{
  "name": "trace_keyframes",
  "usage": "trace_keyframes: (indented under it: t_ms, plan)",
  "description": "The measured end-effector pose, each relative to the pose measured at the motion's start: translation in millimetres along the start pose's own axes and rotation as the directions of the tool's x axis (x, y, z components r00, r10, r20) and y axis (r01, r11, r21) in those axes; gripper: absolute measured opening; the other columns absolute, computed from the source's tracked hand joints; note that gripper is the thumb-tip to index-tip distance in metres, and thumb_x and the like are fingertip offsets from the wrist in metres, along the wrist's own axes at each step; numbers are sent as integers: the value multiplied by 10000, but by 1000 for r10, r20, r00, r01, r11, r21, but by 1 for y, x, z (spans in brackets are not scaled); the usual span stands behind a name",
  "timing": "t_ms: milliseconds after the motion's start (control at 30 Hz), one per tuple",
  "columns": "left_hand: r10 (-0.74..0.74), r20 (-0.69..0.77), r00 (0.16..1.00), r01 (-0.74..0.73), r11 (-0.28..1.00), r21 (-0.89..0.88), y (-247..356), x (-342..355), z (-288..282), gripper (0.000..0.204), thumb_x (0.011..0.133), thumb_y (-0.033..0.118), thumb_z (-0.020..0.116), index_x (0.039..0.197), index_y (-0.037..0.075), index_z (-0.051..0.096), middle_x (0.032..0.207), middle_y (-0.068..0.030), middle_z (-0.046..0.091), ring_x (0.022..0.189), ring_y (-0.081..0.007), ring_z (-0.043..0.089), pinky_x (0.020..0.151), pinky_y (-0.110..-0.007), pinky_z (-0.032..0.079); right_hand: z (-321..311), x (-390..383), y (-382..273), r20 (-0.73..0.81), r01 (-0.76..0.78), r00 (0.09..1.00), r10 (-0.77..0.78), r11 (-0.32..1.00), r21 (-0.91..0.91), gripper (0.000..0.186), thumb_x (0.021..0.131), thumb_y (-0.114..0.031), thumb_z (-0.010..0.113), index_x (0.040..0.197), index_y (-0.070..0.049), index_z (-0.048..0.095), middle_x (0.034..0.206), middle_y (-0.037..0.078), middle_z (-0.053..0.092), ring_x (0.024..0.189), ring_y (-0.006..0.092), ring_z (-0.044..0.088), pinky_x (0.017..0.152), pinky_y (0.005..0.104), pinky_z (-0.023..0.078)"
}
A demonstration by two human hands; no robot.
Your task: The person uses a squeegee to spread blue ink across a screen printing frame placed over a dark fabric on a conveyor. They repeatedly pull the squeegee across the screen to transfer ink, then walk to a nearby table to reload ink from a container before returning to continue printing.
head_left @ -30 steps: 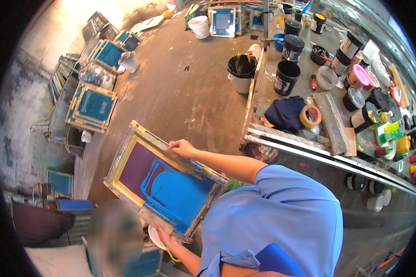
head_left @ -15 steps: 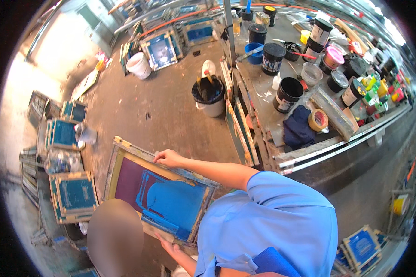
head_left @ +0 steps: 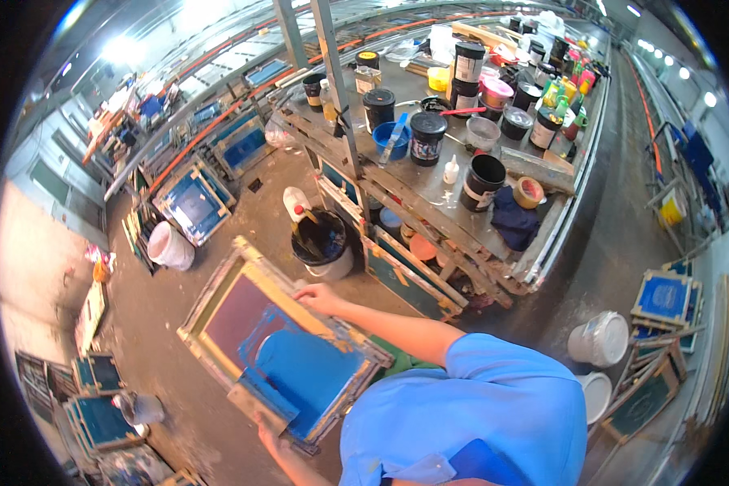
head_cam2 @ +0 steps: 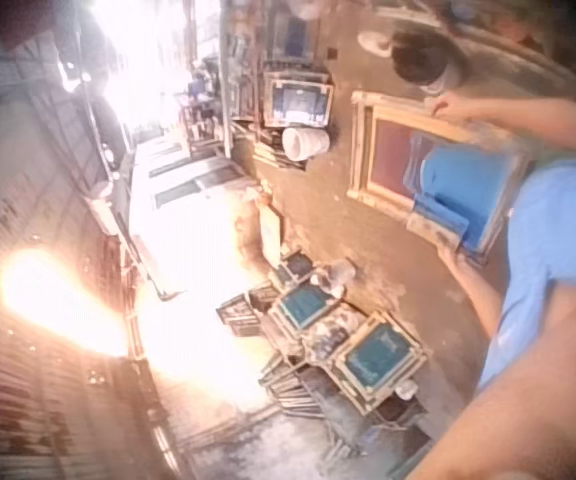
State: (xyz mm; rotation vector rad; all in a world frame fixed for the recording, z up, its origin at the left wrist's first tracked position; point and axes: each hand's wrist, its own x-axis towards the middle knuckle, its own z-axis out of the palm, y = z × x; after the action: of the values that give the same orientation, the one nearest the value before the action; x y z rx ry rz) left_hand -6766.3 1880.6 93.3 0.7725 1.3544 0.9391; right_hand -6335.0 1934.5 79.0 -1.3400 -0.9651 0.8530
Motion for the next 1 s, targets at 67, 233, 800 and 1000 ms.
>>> trace_keyframes:
  t_ms: [67, 233, 800, 1000]
  plan:
    - [42, 45, 998, -43, 999, 13, 24, 58, 23, 809, 923, 570, 687, 1380, -80, 534, 1325, -192, 625, 1178, -318, 631, 983, -459, 528, -13, 20, -16, -117, -45, 992, 39, 998, -45, 209, 912, -153, 662, 1067, -67, 772, 952, 39, 753, 886, 111, 647, 818, 301, 510]
    - [-3, 197, 980, -19, 994, 106, 92, 156, 130, 740, 911, 520, 729, 1303, -89, 576, 1201, -185, 678, 1039, -297, 693, 862, -435, 583, -61, 71, -22, -392, -182, 909, 141, 981, -70, 195, 917, -153, 660, 1055, -80, 778, 938, 14, 743, 877, 102, 640, 827, 296, 510]
    - [-227, 516, 826, 123, 966, 228, 163, 412, 331, 657, 904, 480, 752, 1263, -52, 610, 1128, -153, 714, 976, -272, 718, 846, -421, 590, -139, 237, 29, -805, -179, 583, 111, 984, 6, 157, 892, -105, 669, 987, -31, 769, 908, 23, 734, 835, 100, 640, 766, 266, 496]
    - [-245, 537, 807, 55, 937, 345, 190, 468, 383, 674, 880, 473, 781, 1233, -74, 606, 1098, -163, 718, 937, -278, 726, 821, -431, 596, -133, 262, 48, -868, -278, 456, 197, 958, 71, 126, 874, -73, 685, 951, -45, 779, 954, 37, 759, 879, 112, 666, 800, 265, 514]
